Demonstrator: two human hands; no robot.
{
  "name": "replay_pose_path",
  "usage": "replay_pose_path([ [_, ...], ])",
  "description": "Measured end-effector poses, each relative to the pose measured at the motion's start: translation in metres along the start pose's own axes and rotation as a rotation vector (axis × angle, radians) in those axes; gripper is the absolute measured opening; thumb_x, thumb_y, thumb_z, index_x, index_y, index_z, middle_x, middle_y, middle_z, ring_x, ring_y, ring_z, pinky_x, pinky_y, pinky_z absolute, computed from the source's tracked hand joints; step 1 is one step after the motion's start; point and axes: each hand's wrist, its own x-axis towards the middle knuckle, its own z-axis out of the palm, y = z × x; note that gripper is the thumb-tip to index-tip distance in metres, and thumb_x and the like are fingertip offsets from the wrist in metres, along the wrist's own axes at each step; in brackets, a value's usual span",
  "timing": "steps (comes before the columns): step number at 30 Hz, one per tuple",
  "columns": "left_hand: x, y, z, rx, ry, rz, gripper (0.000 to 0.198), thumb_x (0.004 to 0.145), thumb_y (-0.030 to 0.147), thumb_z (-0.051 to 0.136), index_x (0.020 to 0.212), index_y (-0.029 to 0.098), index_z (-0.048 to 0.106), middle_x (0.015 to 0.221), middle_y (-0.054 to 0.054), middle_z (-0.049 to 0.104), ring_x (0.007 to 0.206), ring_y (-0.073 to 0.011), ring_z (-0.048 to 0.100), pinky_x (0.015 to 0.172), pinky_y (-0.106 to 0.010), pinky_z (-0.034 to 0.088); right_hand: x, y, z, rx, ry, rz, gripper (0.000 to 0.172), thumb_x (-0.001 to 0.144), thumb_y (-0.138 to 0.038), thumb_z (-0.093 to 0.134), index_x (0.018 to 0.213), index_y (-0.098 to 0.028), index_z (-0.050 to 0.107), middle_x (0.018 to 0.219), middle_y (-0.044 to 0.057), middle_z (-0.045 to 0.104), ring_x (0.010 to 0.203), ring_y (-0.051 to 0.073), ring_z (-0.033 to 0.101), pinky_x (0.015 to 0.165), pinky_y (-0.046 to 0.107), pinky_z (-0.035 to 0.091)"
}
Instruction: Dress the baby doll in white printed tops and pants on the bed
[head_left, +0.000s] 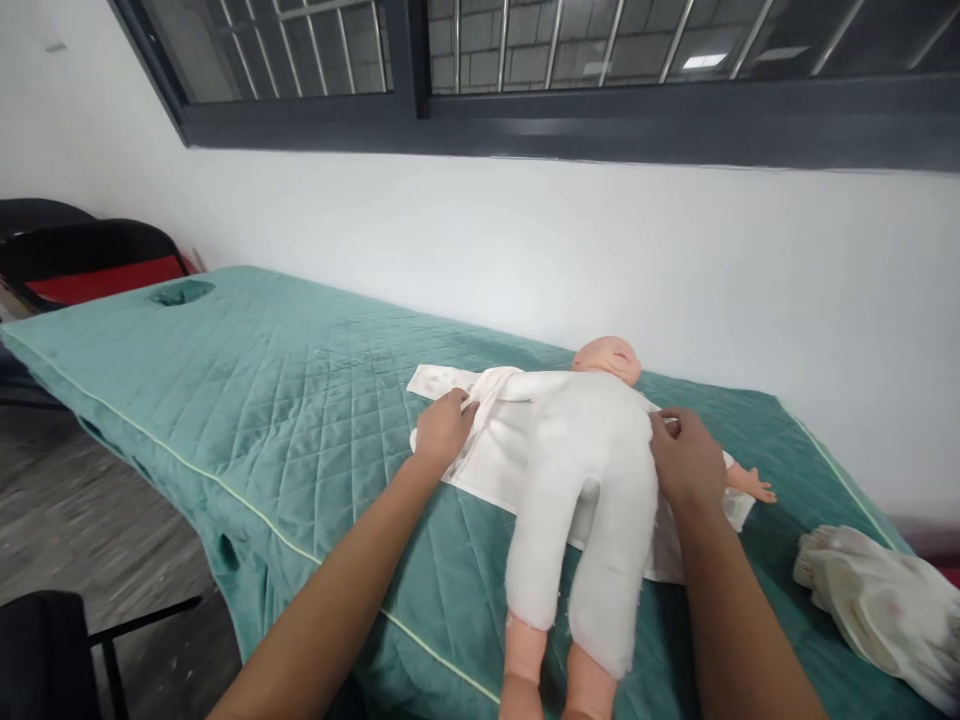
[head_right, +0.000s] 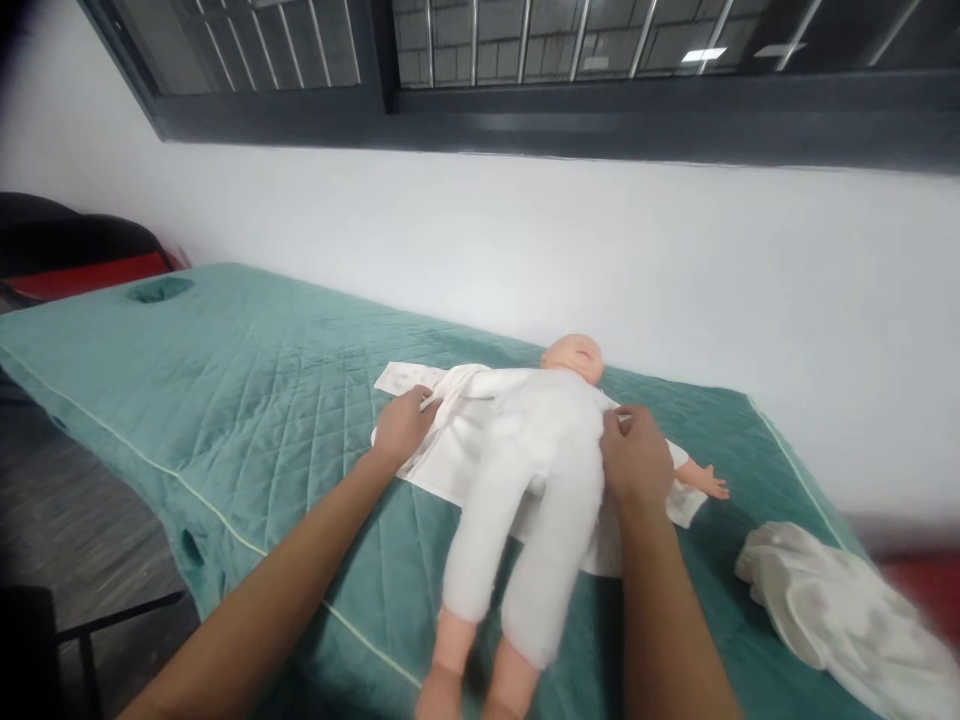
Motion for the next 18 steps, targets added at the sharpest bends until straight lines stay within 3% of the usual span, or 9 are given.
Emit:
replay_pose_path([
  [2, -0.002, 0.003, 0.001, -0.061, 0.017, 0.034, 0.026, 0.094, 0.036, 0.051, 0.109, 0.019, 0.063, 0.109, -0.013, 0.072, 0.101, -0.0281, 0.066, 0.081, -0.035, 0.046, -0.001, -0.003, -0.004, -0.062, -0.082, 0.049, 0.042, 0.09, -0.049, 0.041, 0.114, -0.024, 0.062, 0.096, 0.01, 0.071, 0.09, 0.029, 0.063, 0.076, 0.039, 0.044],
  [6, -0.003, 0.013, 0.004, -0.264, -0.013, 0.072, 0.023, 0.093, 0.035, 0.05, 0.104, 0.019, 0.063, 0.106, -0.009, 0.073, 0.098, -0.0238, 0.067, 0.082, -0.032, 0.047, -0.003, -0.006, -0.008, -0.127, -0.101, 0.04, 0.05, 0.092, -0.056, 0.035, 0.119, -0.024, 0.062, 0.106, 0.014, 0.072, 0.096, 0.034, 0.064, 0.079, 0.044, 0.045],
  [11, 0.015, 0.029, 0.005, -0.281, -0.075, -0.071, 0.035, 0.088, 0.046, 0.056, 0.108, 0.018, 0.061, 0.1, -0.011, 0.073, 0.091, -0.025, 0.068, 0.075, -0.033, 0.047, -0.001, -0.003, -0.009, -0.133, -0.137, 0.039, 0.052, 0.092, -0.056, 0.035, 0.12, -0.021, 0.062, 0.11, 0.016, 0.072, 0.104, 0.037, 0.064, 0.084, 0.047, 0.046],
  [14, 0.028, 0.036, 0.003, -0.236, -0.119, -0.073, 0.026, 0.085, 0.042, 0.058, 0.093, 0.017, 0.062, 0.094, -0.013, 0.072, 0.086, -0.0262, 0.067, 0.07, -0.032, 0.046, -0.003, -0.005, -0.01, -0.115, -0.157, 0.068, 0.054, 0.092, -0.056, 0.034, 0.122, -0.02, 0.06, 0.11, 0.017, 0.072, 0.104, 0.038, 0.064, 0.085, 0.049, 0.045],
  [18, 0.037, 0.047, -0.001, -0.22, -0.149, 0.037, 0.015, 0.083, 0.031, 0.057, 0.074, 0.018, 0.06, 0.083, -0.01, 0.071, 0.082, -0.0259, 0.066, 0.072, -0.033, 0.046, -0.006, -0.008, -0.012, 0.011, -0.11, 0.071, 0.052, 0.091, -0.056, 0.037, 0.119, -0.021, 0.062, 0.109, 0.015, 0.072, 0.107, 0.037, 0.063, 0.087, 0.047, 0.045],
])
